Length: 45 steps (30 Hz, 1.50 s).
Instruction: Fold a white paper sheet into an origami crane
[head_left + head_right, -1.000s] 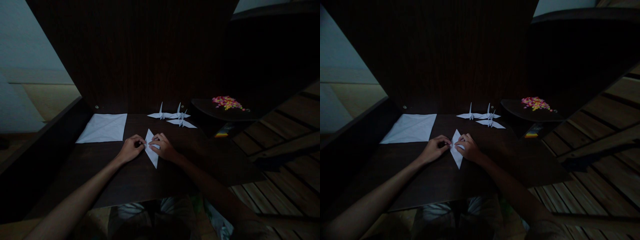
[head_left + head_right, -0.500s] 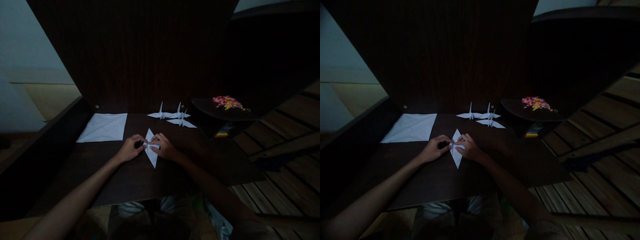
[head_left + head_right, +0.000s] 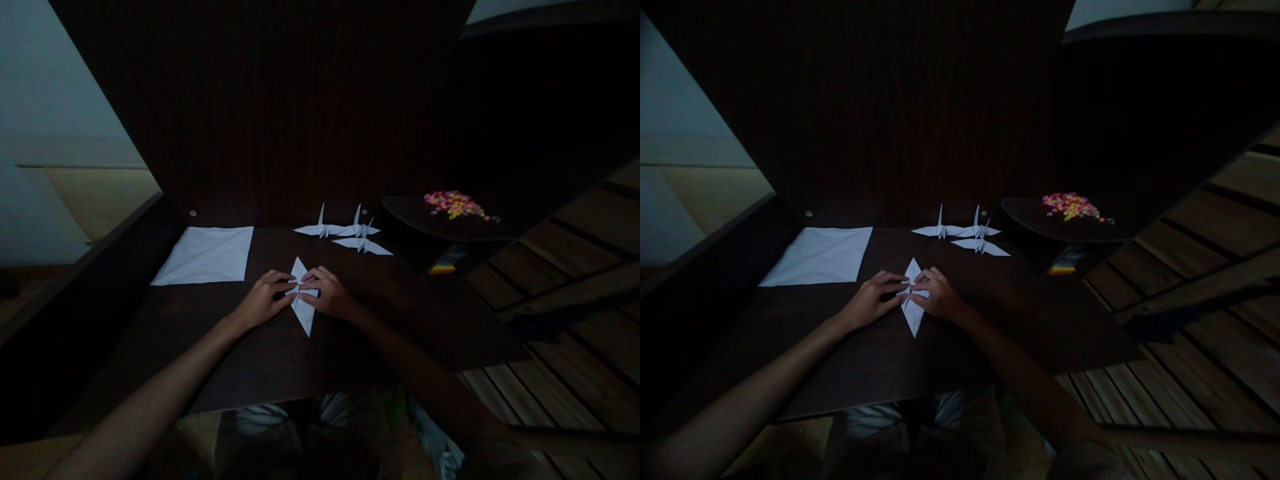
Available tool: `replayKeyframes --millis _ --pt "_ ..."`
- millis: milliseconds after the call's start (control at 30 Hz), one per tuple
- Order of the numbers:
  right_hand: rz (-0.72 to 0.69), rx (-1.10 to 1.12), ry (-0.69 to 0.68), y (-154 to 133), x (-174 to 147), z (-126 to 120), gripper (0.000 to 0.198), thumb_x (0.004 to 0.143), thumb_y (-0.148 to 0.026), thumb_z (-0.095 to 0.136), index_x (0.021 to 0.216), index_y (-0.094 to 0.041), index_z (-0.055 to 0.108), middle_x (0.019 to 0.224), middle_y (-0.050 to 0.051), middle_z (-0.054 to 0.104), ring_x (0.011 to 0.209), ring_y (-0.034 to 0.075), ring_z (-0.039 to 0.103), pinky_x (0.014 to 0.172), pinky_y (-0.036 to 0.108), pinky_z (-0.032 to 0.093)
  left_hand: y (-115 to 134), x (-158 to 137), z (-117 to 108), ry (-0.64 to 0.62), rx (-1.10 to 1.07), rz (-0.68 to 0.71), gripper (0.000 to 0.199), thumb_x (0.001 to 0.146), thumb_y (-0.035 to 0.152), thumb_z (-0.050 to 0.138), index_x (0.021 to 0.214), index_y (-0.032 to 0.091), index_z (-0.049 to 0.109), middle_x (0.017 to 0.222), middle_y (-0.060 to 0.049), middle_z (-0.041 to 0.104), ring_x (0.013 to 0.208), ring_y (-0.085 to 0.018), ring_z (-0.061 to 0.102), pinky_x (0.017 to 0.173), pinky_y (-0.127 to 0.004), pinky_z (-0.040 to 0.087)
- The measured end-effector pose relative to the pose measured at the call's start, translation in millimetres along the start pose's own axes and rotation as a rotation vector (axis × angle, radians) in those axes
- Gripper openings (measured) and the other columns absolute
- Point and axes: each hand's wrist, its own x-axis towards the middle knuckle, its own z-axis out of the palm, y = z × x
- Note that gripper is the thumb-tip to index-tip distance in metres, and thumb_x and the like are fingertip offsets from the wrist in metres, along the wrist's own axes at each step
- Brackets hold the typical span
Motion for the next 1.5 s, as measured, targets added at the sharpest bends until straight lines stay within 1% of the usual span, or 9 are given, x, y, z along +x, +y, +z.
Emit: replayKeyframes --millis 133,300,533,767,967,1167,1233,1400,1500 --pt "0.011 0.014 0.007 0 0 -3 0.015 0.078 -0.017 0.062 0.091 -0.017 0.071 0.095 0.007 0.067 0.087 0.018 0.057 0.081 0.034 0.046 -3 -1 3 -0.047 0.1 0.043 0.029 0.089 0.035 0.052 0.11 0.022 0.067 0.119 -0.009 0.063 0.11 -0.024 0.053 0.093 -0.043 0.043" --pt "0.021 -0.005 0.0 1 -1 -6 0.023 0.078 -0.019 0.064 0.1 -0.016 0.068 0.094 0.007 0.069 0.083 0.019 0.057 0.079 0.034 0.046 -2 -1 1 -0.142 0.18 0.025 0.034 0.09 0.041 0.048 0.114 0.024 0.065 0.128 -0.007 0.059 0.123 -0.028 0.046 0.094 -0.048 0.04" --pt "-0.082 -0.061 -0.019 5 -2 -7 0.012 0.08 -0.024 0.063 0.086 -0.022 0.074 0.097 0.005 0.068 0.083 0.018 0.057 0.077 0.034 0.046 -2 -3 -6 -0.256 0.187 -0.061 0.048 0.086 0.056 0.046 0.122 0.028 0.059 0.137 -0.003 0.05 0.134 -0.032 0.031 0.1 -0.055 0.033" --pt "-0.107 -0.082 -0.049 3 -5 -7 0.014 0.08 -0.025 0.062 0.087 -0.021 0.074 0.1 0.007 0.064 0.089 0.019 0.055 0.08 0.036 0.046 -1 -3 -9 -0.299 0.193 -0.101 0.059 0.081 0.063 0.047 0.129 0.028 0.054 0.143 -0.002 0.043 0.137 -0.035 0.026 0.105 -0.057 0.028" --pt "-0.091 -0.068 -0.059 1 -6 -6 0.015 0.081 -0.026 0.061 0.088 -0.018 0.071 0.103 0.009 0.06 0.092 0.02 0.053 0.085 0.038 0.044 -4 -5 -10 -0.315 0.186 -0.077 0.067 0.079 0.062 0.05 0.137 0.028 0.044 0.146 -0.003 0.037 0.138 -0.036 0.022 0.107 -0.056 0.026" --pt "-0.029 0.01 -0.091 0 -4 -10 0.025 0.075 -0.025 0.067 0.099 -0.019 0.063 0.102 0.006 0.061 0.094 0.021 0.053 0.087 0.037 0.043 1 -7 -8 -0.252 0.186 -0.126 0.082 0.077 0.059 0.055 0.143 0.016 0.032 0.142 -0.013 0.043 0.135 -0.035 0.027 0.105 -0.053 0.031" --pt "-0.004 0.013 -0.089 0 -3 -11 0.029 0.074 -0.026 0.067 0.101 -0.019 0.059 0.101 0.006 0.062 0.093 0.021 0.053 0.086 0.037 0.043 2 -7 -7 -0.23 0.194 -0.134 0.08 0.077 0.057 0.057 0.142 0.017 0.034 0.142 -0.015 0.043 0.135 -0.035 0.029 0.105 -0.053 0.031" --pt "-0.016 0.019 -0.077 -3 -3 -13 0.027 0.075 -0.026 0.067 0.099 -0.017 0.057 0.098 0.006 0.062 0.09 0.02 0.053 0.084 0.035 0.043 1 -7 -4 -0.243 0.217 -0.03 0.059 0.085 0.053 0.048 0.137 0.026 0.042 0.145 -0.007 0.041 0.136 -0.033 0.027 0.107 -0.059 0.024" --pt "-0.03 0.019 -0.08 -4 -3 -13 0.026 0.076 -0.025 0.067 0.098 -0.017 0.058 0.099 0.006 0.062 0.091 0.02 0.053 0.085 0.035 0.043 0 -7 -4 -0.247 0.23 -0.022 0.054 0.088 0.052 0.045 0.136 0.027 0.044 0.145 -0.006 0.041 0.136 -0.034 0.027 0.105 -0.06 0.026"
